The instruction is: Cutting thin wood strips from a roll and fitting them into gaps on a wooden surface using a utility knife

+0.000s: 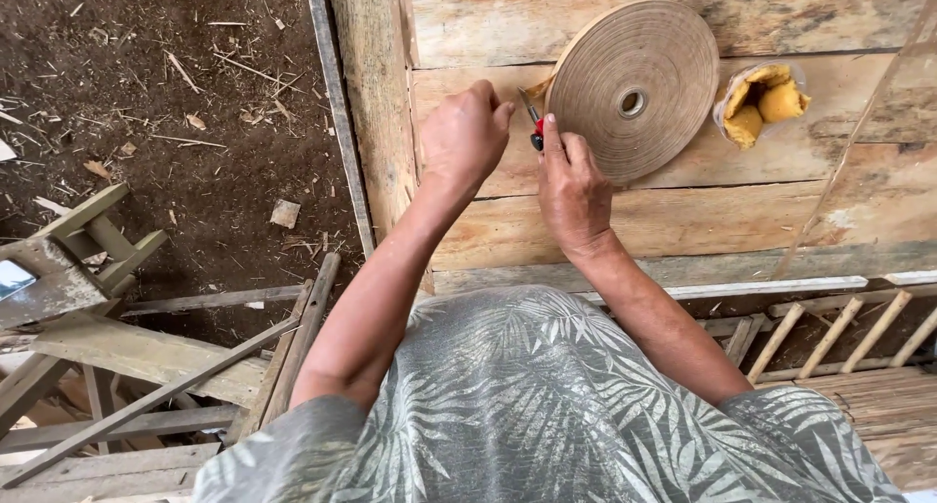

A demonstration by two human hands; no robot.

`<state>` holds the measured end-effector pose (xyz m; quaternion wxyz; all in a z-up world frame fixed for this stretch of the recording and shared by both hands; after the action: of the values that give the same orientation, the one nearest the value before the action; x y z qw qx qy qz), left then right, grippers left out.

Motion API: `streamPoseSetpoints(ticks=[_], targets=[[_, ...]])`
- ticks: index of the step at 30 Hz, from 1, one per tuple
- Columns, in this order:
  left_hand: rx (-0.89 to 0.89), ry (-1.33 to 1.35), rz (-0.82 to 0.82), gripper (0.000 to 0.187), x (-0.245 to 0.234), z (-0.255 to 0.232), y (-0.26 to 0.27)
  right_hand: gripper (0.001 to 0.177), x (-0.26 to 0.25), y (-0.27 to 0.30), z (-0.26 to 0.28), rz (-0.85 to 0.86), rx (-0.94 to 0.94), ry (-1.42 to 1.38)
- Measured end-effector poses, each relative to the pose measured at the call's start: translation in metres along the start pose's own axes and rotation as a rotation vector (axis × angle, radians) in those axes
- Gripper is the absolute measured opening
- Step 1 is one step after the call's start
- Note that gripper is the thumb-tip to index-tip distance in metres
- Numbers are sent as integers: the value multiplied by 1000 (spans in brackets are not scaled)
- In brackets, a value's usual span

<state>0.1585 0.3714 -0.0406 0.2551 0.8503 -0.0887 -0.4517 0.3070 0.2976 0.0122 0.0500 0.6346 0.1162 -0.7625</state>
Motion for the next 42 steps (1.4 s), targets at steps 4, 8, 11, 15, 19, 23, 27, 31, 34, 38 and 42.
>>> streamPoseSetpoints(ticks=[4, 8, 11, 15, 19, 23, 27, 31, 34, 38, 42], targets=[[-36, 40, -15, 27, 14, 3, -11, 56, -10, -3, 0, -14, 14, -53], [-48, 87, -31, 28, 15, 7, -14, 57, -7, 3, -4, -38, -1, -55], [-72, 107, -15, 28, 17, 8, -18, 59, -14, 0, -1, -17, 1, -75], [-88, 108, -7, 30, 18, 10, -21, 59, -15, -4, 3, 28, 4, -96], [-117, 121, 10, 29, 14, 7, -19, 49, -15, -3, 5, 6, -34, -10], [-110, 108, 0, 30, 14, 8, -23, 43, -19, -5, 9, -11, -90, 63], [-71, 88, -14, 36, 18, 10, -26, 46, -20, -1, 9, 13, -74, 30], [-61, 98, 39, 35, 15, 11, -27, 40, -26, 6, 7, 3, -65, 4], [-22, 61, 68, 34, 17, 10, -29, 47, -23, 15, 4, 48, -32, -1], [21, 86, 100, 29, 7, 5, -26, 57, -12, 31, -13, 155, 116, -156], [80, 35, 104, 14, 11, 8, -27, 61, -4, 36, -23, 225, 181, -185]])
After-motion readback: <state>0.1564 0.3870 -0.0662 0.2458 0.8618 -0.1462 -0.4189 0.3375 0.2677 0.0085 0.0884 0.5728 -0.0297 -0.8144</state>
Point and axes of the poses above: each hand's wrist, its own y-axis away from the middle knuckle, its own x-axis out of the palm, z = x × y, the point moved 9 cm from there along -y, towards the middle knuckle, and after that the axes turned 6 degrees about -z, right-handed, at the moved point
